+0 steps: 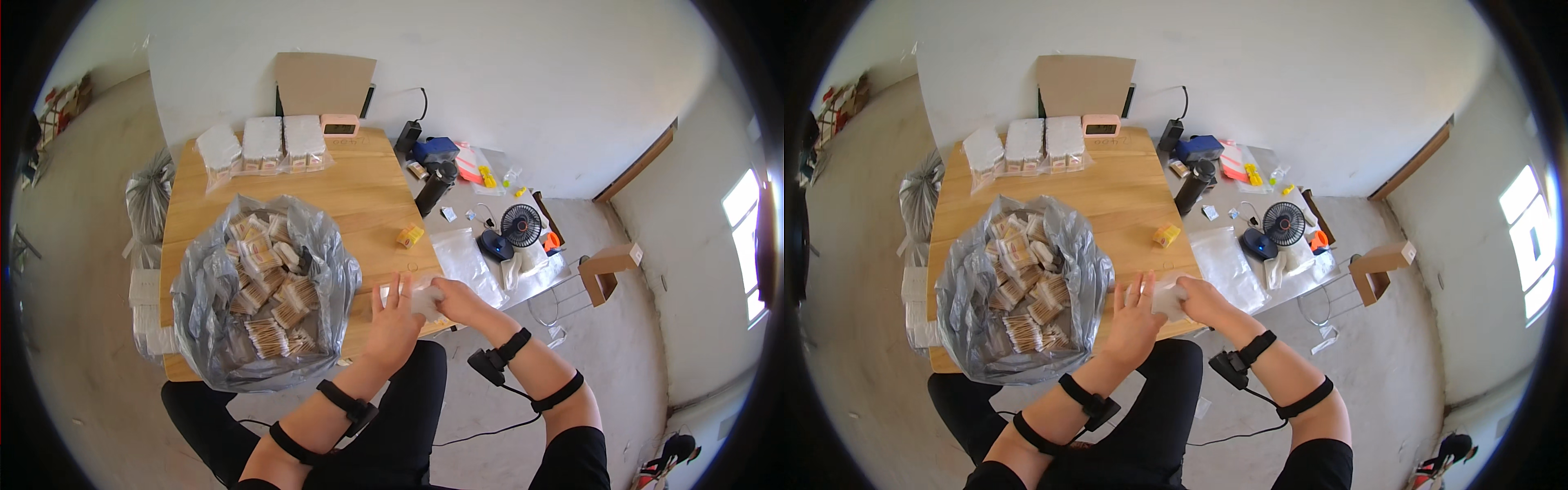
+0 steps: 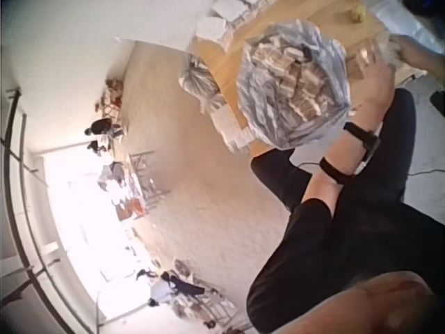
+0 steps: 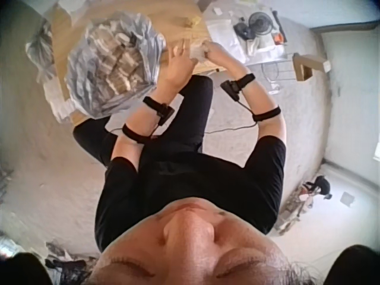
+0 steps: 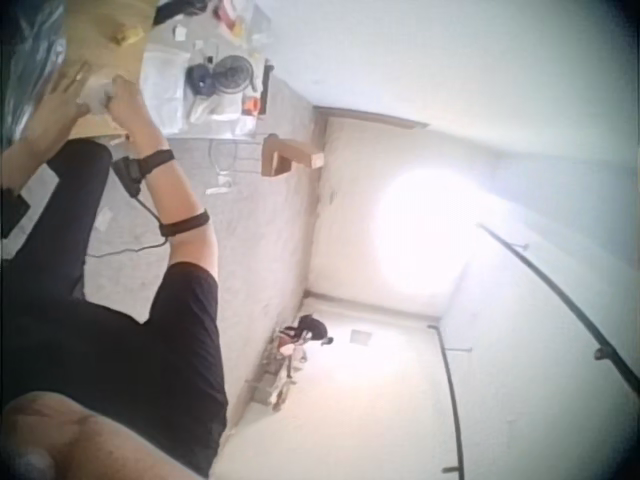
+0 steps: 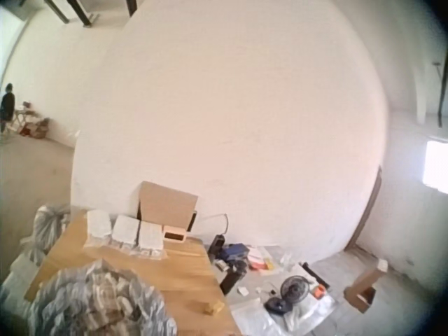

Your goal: Packing small individual product packets into larger plastic bags.

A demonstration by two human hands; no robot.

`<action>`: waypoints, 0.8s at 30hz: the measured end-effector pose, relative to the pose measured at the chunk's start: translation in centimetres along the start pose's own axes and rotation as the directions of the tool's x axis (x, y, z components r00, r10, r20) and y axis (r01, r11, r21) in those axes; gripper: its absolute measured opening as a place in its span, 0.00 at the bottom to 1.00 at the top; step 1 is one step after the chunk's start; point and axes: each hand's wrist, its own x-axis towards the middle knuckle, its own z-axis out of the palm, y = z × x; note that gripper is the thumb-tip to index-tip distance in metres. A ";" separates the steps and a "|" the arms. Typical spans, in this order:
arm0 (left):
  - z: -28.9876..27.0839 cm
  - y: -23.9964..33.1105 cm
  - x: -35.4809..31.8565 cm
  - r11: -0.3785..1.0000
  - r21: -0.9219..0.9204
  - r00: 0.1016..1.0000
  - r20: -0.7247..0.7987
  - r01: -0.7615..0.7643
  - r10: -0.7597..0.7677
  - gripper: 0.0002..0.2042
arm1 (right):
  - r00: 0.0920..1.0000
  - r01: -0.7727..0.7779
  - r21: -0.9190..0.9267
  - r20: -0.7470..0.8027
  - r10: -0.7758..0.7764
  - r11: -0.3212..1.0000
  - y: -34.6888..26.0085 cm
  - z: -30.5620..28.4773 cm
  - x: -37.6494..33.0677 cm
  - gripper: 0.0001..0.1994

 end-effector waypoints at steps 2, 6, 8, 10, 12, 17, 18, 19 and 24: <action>0.7 -0.1 -0.2 1.000 -0.014 0.999 -0.027 0.020 -0.021 0.08 | 1.000 0.009 0.000 0.007 -0.009 1.000 -1.6 0.8 0.3 0.13; 2.1 1.4 0.4 0.984 -0.053 0.955 -0.255 -0.171 0.152 0.07 | 0.901 0.355 -0.455 0.399 -0.170 0.816 0.2 2.2 3.3 0.09; 1.3 2.3 0.6 0.971 -0.082 0.941 -0.274 -0.226 0.196 0.07 | 0.914 0.329 -0.409 0.366 -0.177 0.851 4.7 4.1 4.1 0.09; 1.6 1.8 0.2 0.972 -0.049 0.949 -0.235 -0.229 0.211 0.07 | 0.933 0.088 -0.124 0.357 -0.038 0.988 5.9 4.1 4.1 0.09; 2.2 1.8 0.2 0.959 0.013 0.932 -0.232 -0.283 0.278 0.08 | 0.933 0.014 0.040 0.359 -0.027 0.999 4.8 3.6 3.6 0.09; 2.7 1.3 -0.6 0.929 0.131 0.923 -0.133 -0.346 0.362 0.08 | 0.938 -0.318 0.776 0.340 0.063 0.545 1.7 3.5 3.1 0.09; 2.9 1.3 -0.6 0.903 0.200 0.909 -0.099 -0.380 0.405 0.08 | 0.937 -0.321 0.774 0.344 0.063 0.547 1.9 3.7 3.5 0.09; 2.9 1.4 -0.5 0.904 0.196 0.908 -0.102 -0.381 0.405 0.08 | 0.941 -0.225 0.585 0.339 0.017 0.779 2.4 3.7 3.9 0.09; 3.0 0.4 -0.5 0.868 0.223 0.865 -0.147 -0.443 0.480 0.06 | 0.903 -0.188 0.530 0.425 -0.067 0.827 3.5 4.8 4.6 0.12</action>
